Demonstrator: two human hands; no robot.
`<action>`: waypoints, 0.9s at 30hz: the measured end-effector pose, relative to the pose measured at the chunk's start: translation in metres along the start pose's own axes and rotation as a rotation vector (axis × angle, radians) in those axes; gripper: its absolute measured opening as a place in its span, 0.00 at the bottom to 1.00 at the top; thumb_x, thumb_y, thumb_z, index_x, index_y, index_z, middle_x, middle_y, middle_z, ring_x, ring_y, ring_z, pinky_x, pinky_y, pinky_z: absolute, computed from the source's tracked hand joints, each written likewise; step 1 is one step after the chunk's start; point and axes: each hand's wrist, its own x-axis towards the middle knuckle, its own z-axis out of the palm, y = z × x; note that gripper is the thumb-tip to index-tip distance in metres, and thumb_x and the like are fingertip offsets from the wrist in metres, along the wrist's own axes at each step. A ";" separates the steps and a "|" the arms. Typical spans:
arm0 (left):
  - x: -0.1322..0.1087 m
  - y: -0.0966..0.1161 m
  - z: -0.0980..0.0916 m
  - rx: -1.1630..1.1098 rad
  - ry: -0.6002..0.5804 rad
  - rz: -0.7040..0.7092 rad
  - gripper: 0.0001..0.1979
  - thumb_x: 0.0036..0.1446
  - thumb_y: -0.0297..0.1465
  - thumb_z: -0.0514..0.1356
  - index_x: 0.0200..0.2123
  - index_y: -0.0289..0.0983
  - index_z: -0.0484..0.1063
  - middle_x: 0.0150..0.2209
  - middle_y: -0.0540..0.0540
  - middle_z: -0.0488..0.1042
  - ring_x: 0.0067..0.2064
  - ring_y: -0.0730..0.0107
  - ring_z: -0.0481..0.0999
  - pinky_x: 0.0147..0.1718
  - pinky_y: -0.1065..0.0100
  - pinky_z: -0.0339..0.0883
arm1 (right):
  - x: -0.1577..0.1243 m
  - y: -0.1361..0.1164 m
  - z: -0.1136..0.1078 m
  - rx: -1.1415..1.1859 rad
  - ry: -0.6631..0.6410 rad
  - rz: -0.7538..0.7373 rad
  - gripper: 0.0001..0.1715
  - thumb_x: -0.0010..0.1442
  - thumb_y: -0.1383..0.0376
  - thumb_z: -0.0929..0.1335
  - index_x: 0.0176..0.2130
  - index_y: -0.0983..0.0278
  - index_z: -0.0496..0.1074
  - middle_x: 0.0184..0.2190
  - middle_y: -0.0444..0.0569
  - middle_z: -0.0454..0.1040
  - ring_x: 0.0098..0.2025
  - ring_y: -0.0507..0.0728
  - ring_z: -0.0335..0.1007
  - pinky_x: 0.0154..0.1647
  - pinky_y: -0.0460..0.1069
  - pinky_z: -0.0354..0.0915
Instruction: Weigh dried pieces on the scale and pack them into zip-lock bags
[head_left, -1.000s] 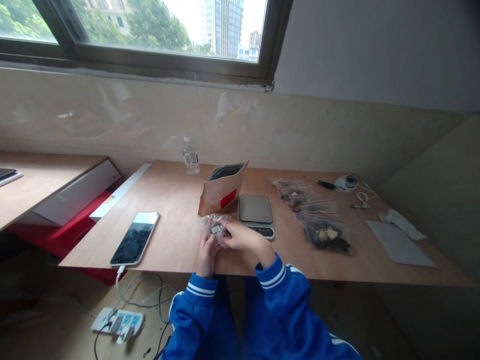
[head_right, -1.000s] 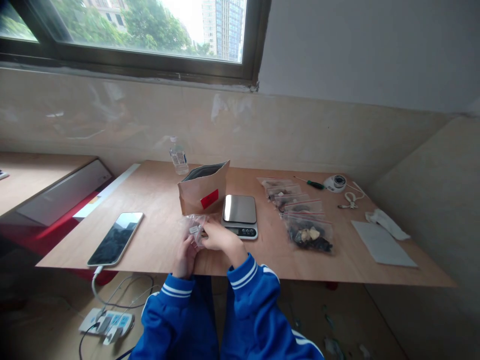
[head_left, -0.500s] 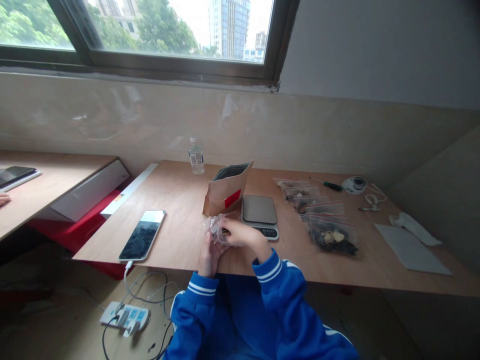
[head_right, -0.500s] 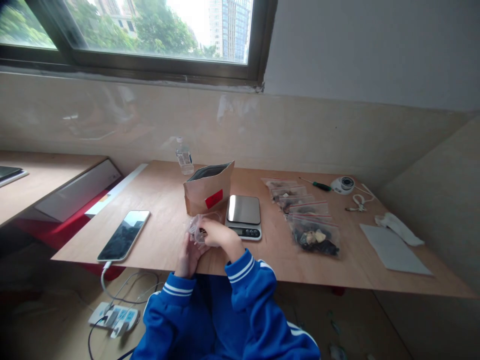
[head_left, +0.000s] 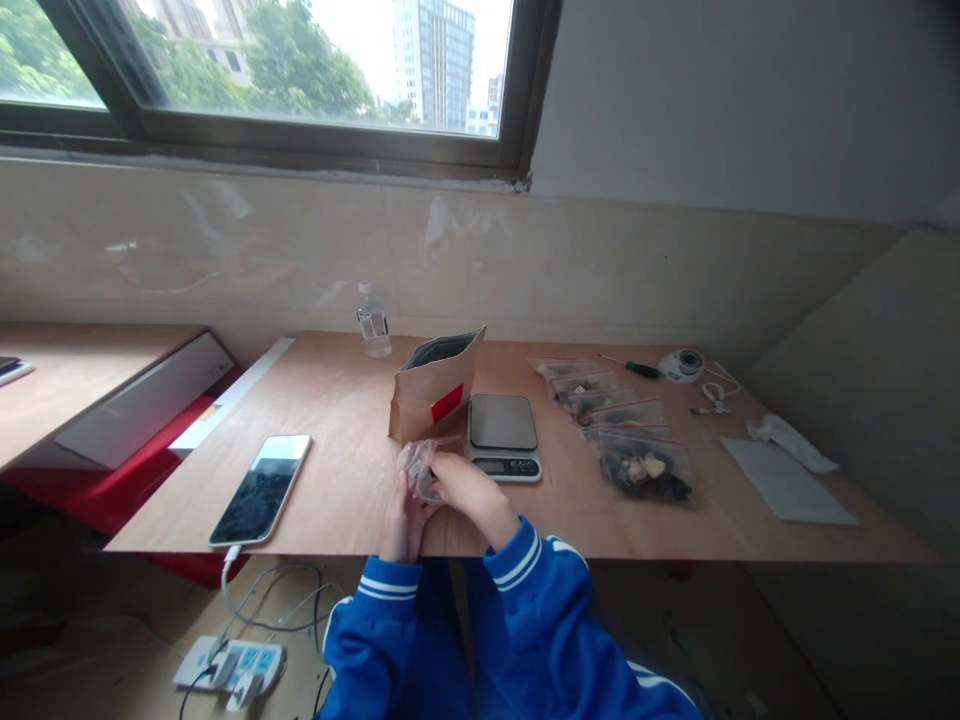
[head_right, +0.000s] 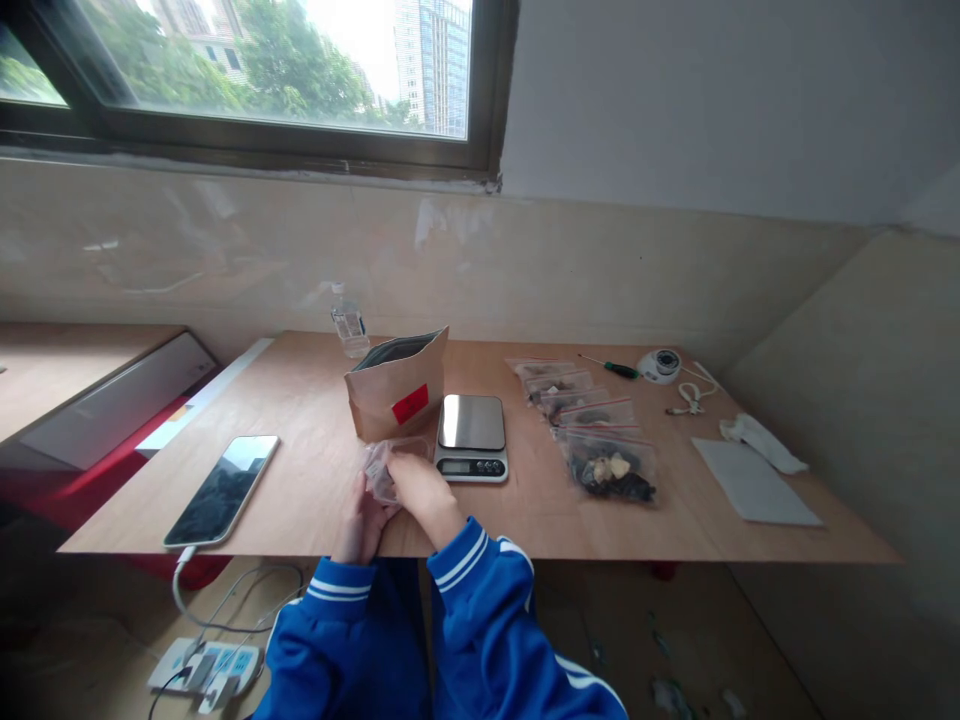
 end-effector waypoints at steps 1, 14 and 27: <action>0.000 0.000 0.001 0.006 -0.003 0.000 0.27 0.60 0.43 0.53 0.59 0.38 0.62 0.50 0.38 0.74 0.51 0.53 0.74 0.47 0.56 0.70 | -0.001 0.000 0.000 -0.006 0.000 0.014 0.19 0.56 0.76 0.65 0.48 0.70 0.71 0.45 0.60 0.76 0.46 0.63 0.74 0.47 0.52 0.66; 0.003 0.003 -0.004 -0.105 0.010 -0.040 0.22 0.63 0.39 0.51 0.59 0.43 0.61 0.45 0.45 0.77 0.42 0.63 0.78 0.44 0.55 0.73 | -0.006 0.013 -0.016 0.147 0.146 -0.030 0.12 0.57 0.73 0.66 0.39 0.67 0.78 0.39 0.54 0.79 0.40 0.57 0.75 0.40 0.46 0.64; 0.000 0.008 -0.009 -0.167 -0.112 -0.072 0.26 0.63 0.38 0.51 0.63 0.52 0.52 0.49 0.44 0.76 0.47 0.57 0.77 0.49 0.48 0.68 | -0.028 0.013 -0.034 0.606 0.342 -0.113 0.13 0.56 0.65 0.69 0.43 0.64 0.76 0.40 0.49 0.79 0.43 0.58 0.76 0.44 0.49 0.70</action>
